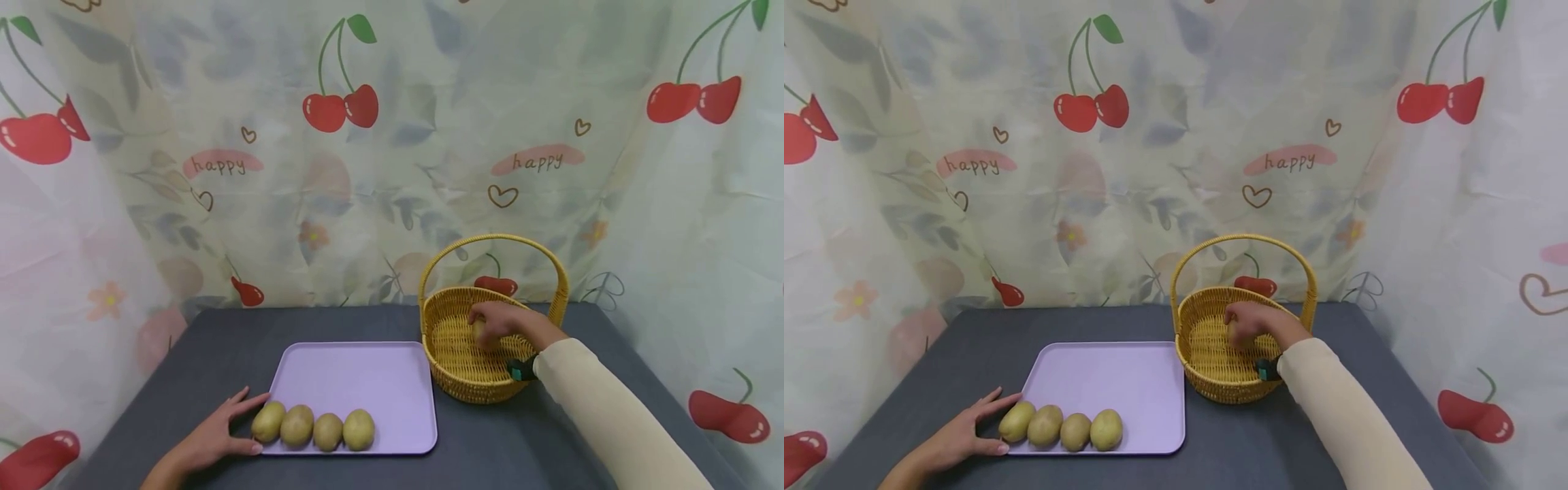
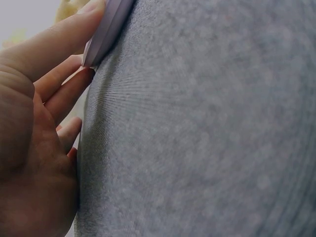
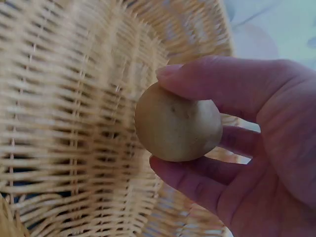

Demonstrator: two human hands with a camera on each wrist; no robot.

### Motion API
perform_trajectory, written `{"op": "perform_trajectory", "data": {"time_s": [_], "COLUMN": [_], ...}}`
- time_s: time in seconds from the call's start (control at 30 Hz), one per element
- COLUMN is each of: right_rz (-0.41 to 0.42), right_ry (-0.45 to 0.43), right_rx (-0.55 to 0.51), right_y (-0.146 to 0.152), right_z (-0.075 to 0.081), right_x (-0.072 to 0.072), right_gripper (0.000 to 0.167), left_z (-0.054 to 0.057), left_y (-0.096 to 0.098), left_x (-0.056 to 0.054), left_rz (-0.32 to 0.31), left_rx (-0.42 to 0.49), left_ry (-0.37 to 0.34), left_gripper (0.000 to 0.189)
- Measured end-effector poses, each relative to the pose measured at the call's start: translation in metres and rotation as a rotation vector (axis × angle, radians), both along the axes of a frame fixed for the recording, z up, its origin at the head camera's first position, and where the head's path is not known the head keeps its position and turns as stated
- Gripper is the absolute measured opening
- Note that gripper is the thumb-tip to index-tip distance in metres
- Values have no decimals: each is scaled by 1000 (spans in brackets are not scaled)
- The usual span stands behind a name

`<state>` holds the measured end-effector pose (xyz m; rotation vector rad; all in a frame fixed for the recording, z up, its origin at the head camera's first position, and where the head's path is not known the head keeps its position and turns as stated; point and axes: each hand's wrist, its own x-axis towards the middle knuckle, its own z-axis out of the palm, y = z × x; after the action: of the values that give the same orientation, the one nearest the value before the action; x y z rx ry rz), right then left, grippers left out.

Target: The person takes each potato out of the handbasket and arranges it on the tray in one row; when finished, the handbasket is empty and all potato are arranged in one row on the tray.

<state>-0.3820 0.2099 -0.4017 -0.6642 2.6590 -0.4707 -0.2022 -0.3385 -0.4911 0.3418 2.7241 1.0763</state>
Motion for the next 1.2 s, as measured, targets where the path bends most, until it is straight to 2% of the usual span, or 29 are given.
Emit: {"op": "perform_trajectory", "data": {"time_s": [0.17,0.53,0.7,0.9,1.03,1.2], "right_rz": [56,204,216,171,153,85], "right_ry": [63,253,303,367,350,309], "right_rx": [-87,-286,-377,-508,-577,-579], "right_y": [-7,-26,-46,-77,-98,-119], "right_z": [13,32,33,18,-2,-33], "right_x": [18,83,109,136,144,151], "right_gripper": [49,47,46,48,47,47], "left_z": [0,-2,-3,-1,-1,-4], "left_y": [-1,-1,-2,-2,-1,0], "left_x": [0,-1,-1,-2,-2,-2], "left_rz": [-2,-5,-7,-16,-4,12], "left_rx": [1,-20,-12,-12,-34,-48], "left_ry": [1,16,25,68,38,-3], "left_gripper": [76,76,76,76,75,75]}}
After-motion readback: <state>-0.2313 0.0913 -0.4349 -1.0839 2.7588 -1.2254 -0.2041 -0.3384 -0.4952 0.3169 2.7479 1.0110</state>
